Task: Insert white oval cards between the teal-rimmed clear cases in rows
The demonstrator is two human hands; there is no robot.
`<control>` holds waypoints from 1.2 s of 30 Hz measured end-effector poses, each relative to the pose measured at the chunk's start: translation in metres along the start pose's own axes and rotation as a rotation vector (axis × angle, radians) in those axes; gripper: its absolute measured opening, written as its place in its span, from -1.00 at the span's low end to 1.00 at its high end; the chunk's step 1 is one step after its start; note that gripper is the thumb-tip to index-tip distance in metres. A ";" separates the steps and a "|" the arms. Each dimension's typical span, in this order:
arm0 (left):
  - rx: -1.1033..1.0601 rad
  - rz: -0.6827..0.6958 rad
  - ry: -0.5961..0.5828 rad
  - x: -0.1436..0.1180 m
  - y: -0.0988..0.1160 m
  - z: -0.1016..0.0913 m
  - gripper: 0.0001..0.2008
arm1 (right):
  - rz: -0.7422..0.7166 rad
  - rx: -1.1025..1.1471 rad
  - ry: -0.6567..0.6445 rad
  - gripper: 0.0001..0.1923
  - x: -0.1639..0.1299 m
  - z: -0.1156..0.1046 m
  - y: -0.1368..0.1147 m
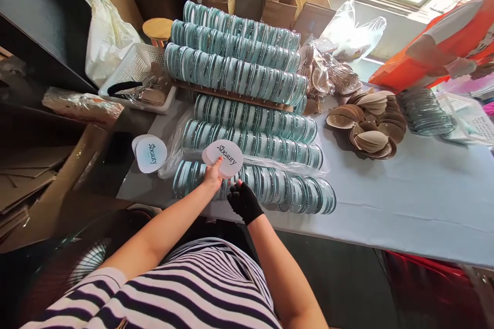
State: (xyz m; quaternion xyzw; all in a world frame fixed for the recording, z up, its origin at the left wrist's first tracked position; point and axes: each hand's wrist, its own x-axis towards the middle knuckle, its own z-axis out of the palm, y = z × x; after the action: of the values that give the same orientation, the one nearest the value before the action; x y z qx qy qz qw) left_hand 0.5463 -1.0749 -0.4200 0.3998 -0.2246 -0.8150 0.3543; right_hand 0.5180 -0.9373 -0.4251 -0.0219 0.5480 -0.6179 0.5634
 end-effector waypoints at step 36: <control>-0.014 -0.023 -0.030 0.012 0.055 -0.039 -0.71 | -0.062 -1.475 0.351 -0.56 -0.012 0.054 0.032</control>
State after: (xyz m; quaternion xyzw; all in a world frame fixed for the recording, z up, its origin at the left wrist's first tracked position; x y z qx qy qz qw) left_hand 0.5945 -1.1228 -0.4124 0.3877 -0.2195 -0.8263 0.3446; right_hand 0.5788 -0.9563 -0.4192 -0.3097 0.8999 -0.1011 0.2899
